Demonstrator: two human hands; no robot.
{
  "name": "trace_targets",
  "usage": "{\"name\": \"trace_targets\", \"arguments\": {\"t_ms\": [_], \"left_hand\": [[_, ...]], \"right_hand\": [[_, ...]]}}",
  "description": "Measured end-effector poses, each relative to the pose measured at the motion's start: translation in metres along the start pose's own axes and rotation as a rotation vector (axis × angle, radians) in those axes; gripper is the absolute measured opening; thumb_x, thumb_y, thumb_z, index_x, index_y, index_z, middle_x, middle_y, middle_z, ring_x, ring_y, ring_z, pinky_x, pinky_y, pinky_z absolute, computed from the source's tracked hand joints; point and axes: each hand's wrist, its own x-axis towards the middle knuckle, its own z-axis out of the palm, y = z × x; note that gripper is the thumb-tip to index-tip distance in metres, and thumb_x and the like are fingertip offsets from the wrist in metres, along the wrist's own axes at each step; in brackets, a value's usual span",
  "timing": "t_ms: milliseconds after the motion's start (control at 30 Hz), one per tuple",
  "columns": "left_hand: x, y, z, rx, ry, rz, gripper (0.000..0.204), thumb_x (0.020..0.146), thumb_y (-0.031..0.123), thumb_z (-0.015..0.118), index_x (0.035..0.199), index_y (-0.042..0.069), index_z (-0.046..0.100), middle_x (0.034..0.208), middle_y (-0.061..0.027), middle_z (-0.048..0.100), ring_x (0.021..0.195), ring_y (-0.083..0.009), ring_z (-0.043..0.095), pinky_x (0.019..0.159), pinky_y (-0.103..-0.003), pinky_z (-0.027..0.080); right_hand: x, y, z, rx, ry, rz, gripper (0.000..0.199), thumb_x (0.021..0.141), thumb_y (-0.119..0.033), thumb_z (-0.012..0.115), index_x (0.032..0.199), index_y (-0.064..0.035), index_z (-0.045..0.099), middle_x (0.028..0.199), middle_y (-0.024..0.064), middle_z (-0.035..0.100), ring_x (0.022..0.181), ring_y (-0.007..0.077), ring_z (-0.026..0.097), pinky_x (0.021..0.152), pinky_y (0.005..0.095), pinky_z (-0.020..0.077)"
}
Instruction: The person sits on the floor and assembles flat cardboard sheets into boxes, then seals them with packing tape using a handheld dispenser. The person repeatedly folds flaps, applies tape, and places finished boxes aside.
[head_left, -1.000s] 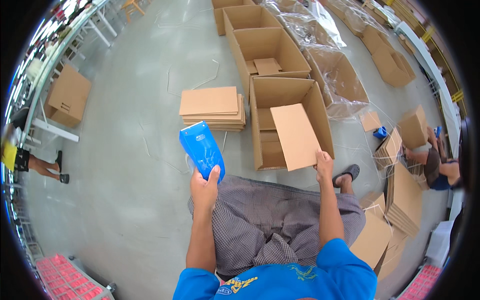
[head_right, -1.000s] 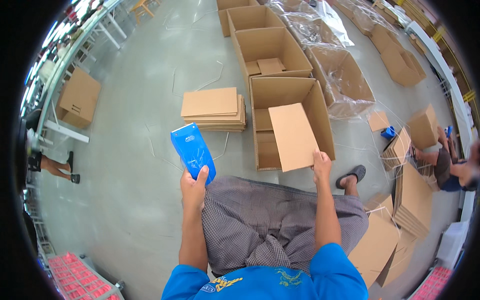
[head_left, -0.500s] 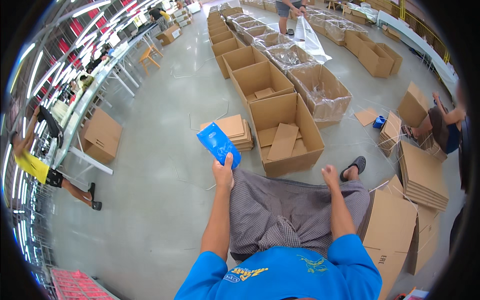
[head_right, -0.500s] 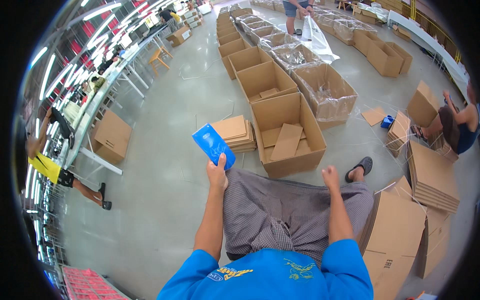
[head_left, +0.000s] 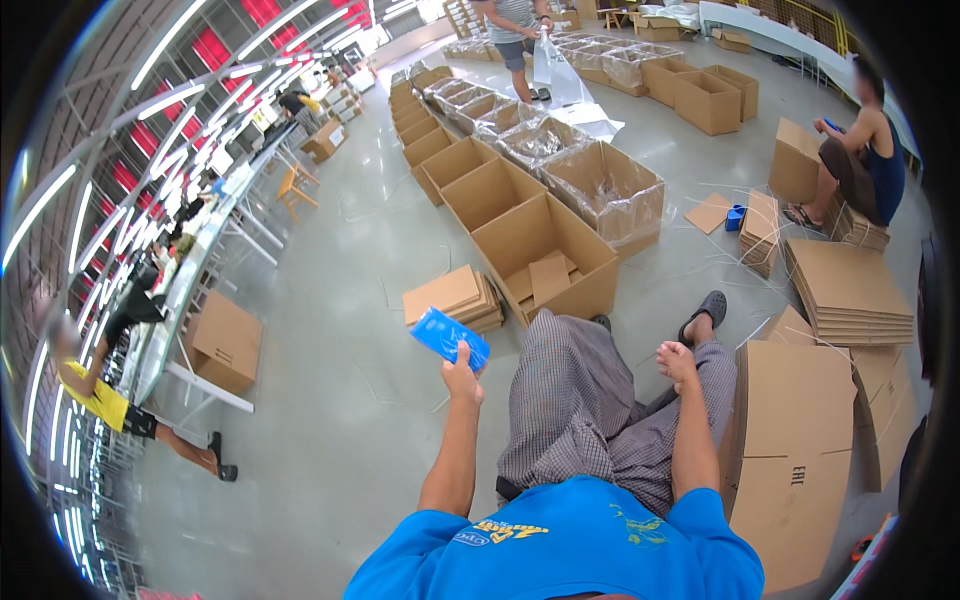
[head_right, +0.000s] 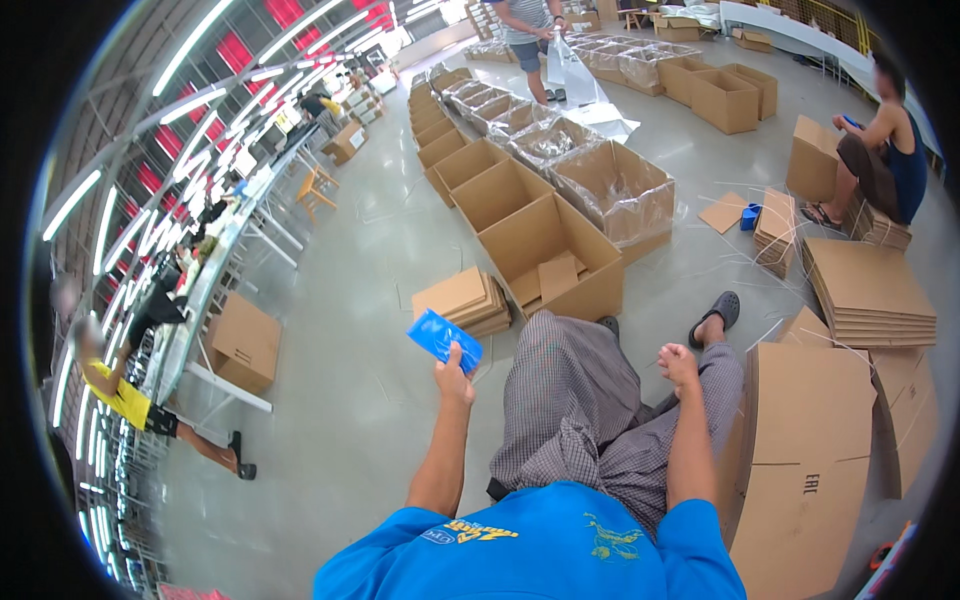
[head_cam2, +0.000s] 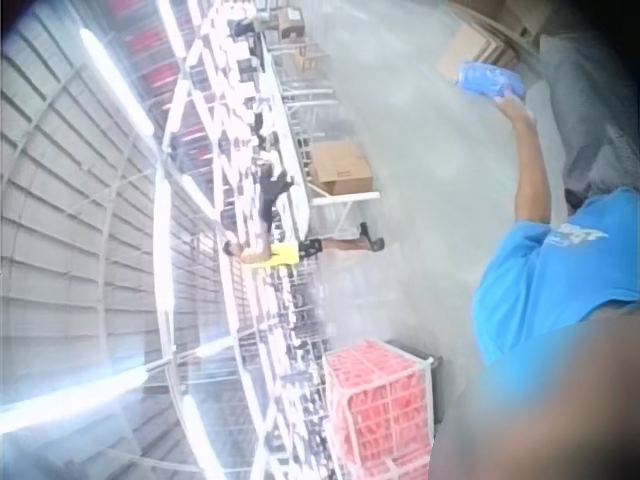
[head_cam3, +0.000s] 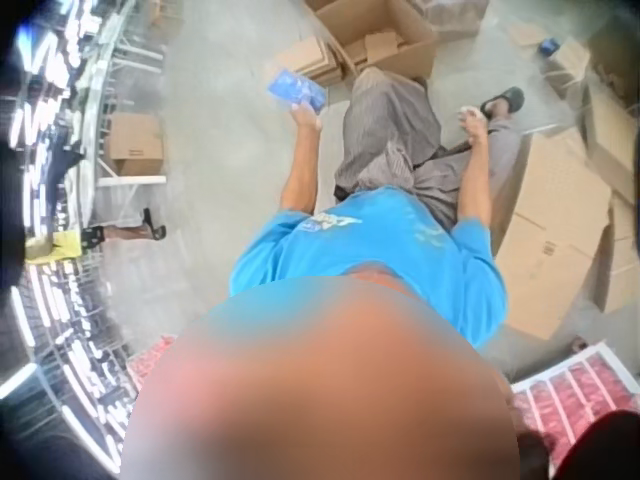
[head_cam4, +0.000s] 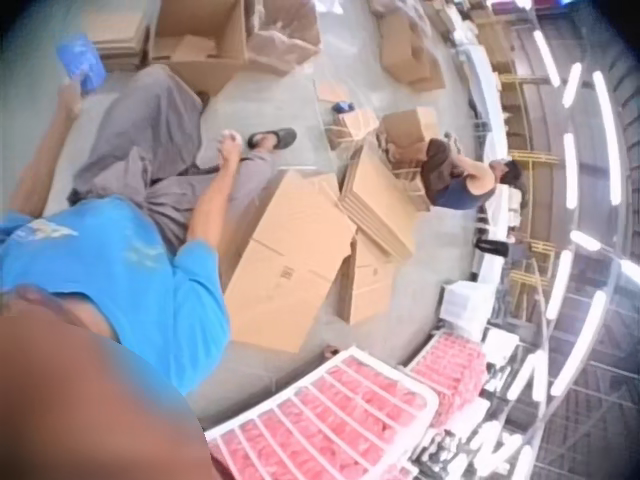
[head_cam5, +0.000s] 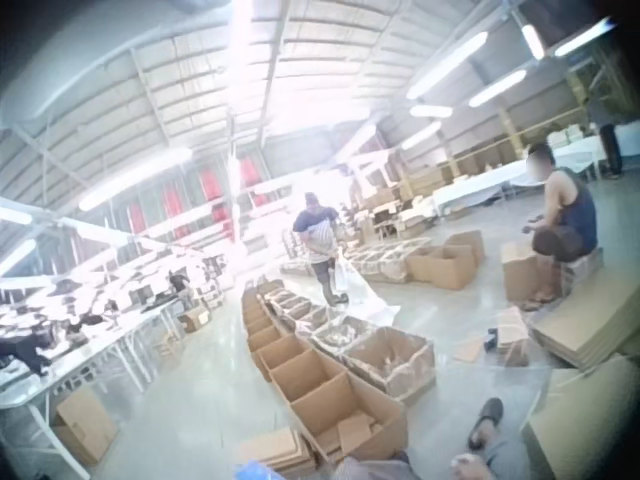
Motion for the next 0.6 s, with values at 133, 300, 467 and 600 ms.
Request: {"name": "trace_targets", "arguments": {"t_ms": [133,300,467,600], "left_hand": [[0.009,-0.013,-0.003,0.049,0.01,-0.04,0.037,0.094,0.022,0.064,0.126,0.01,0.051,0.114,-0.0064,0.061,0.099,-0.0237,0.063,0.077,-0.045,0.058],[0.012,-0.025,-0.019,0.112,-0.002,-0.082,0.038,0.093,0.021,0.064,0.126,0.01,0.051,0.115,-0.0065,0.06,0.1,-0.0249,0.062,0.076,-0.046,0.057],[0.011,-0.044,-0.032,0.148,0.015,-0.132,0.037,0.092,0.021,0.065,0.125,0.009,0.052,0.114,-0.0059,0.06,0.1,-0.0248,0.061,0.075,-0.046,0.057],[0.012,-0.062,-0.04,0.13,0.04,-0.184,0.037,0.092,0.02,0.065,0.125,0.009,0.052,0.114,-0.0067,0.06,0.1,-0.0241,0.062,0.077,-0.046,0.057]], "right_hand": [[-0.004,-0.007,-0.01,0.147,0.106,-0.015,0.026,0.095,-0.026,0.061,0.116,-0.0113,0.058,0.102,-0.0008,0.066,0.084,0.0102,0.061,0.069,0.0271,0.0511],[-0.017,-0.01,-0.009,0.209,0.07,-0.015,0.022,0.095,-0.026,0.06,0.113,-0.0118,0.059,0.101,-0.0015,0.066,0.083,0.0087,0.061,0.067,0.0257,0.0507],[-0.03,-0.014,-0.023,0.236,0.126,-0.04,0.022,0.096,-0.026,0.061,0.113,-0.0115,0.059,0.098,-0.0025,0.067,0.08,0.0073,0.062,0.065,0.0245,0.0502],[-0.034,-0.013,-0.035,0.281,0.153,-0.026,0.025,0.096,-0.025,0.06,0.117,-0.0114,0.059,0.097,-0.0026,0.067,0.079,0.0065,0.062,0.064,0.0241,0.0501]]}}
